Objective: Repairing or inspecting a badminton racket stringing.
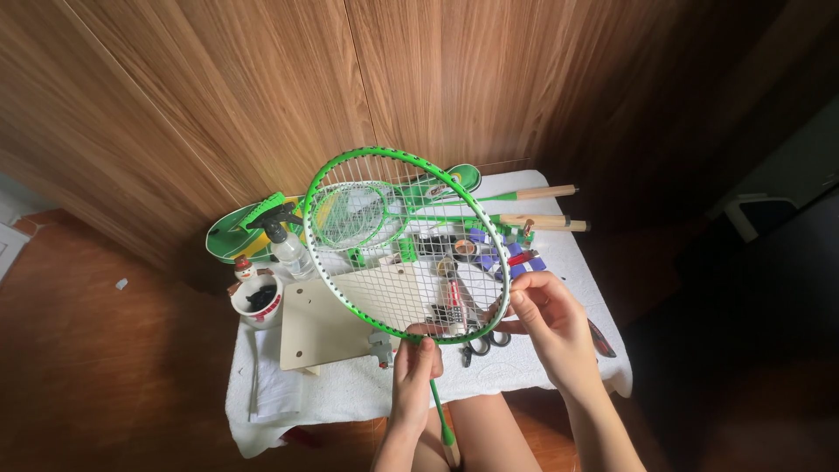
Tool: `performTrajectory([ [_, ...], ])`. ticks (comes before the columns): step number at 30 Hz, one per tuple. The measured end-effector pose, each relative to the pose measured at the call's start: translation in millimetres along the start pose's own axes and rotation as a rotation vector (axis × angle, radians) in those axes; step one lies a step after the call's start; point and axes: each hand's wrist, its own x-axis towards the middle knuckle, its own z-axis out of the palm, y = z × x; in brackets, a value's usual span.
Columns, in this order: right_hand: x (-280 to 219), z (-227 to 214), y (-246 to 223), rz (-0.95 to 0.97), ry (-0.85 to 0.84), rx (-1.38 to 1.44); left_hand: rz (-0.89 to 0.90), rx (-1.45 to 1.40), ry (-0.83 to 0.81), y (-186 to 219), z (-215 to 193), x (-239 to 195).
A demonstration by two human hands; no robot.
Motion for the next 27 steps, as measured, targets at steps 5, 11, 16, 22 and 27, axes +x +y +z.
performTrajectory([
  [5,-1.1,-6.6,11.0,-0.092,-0.006,-0.028,-0.03,-0.002,0.048,4.6,8.9,-2.3],
  [11,0.8,-8.5,10.7,-0.234,0.037,-0.078,-0.006,0.018,0.035,11.0,21.8,-5.5],
  [16,7.0,-16.1,9.7,-0.112,0.016,0.053,0.007,0.014,0.065,4.0,21.1,-4.8],
  [22,10.0,-28.7,25.6,-0.283,0.039,-0.098,-0.007,0.027,0.049,11.5,27.7,-4.4],
  [27,11.9,-21.7,19.0,-0.341,0.064,-0.159,-0.009,0.007,0.04,2.5,27.9,-0.4],
])
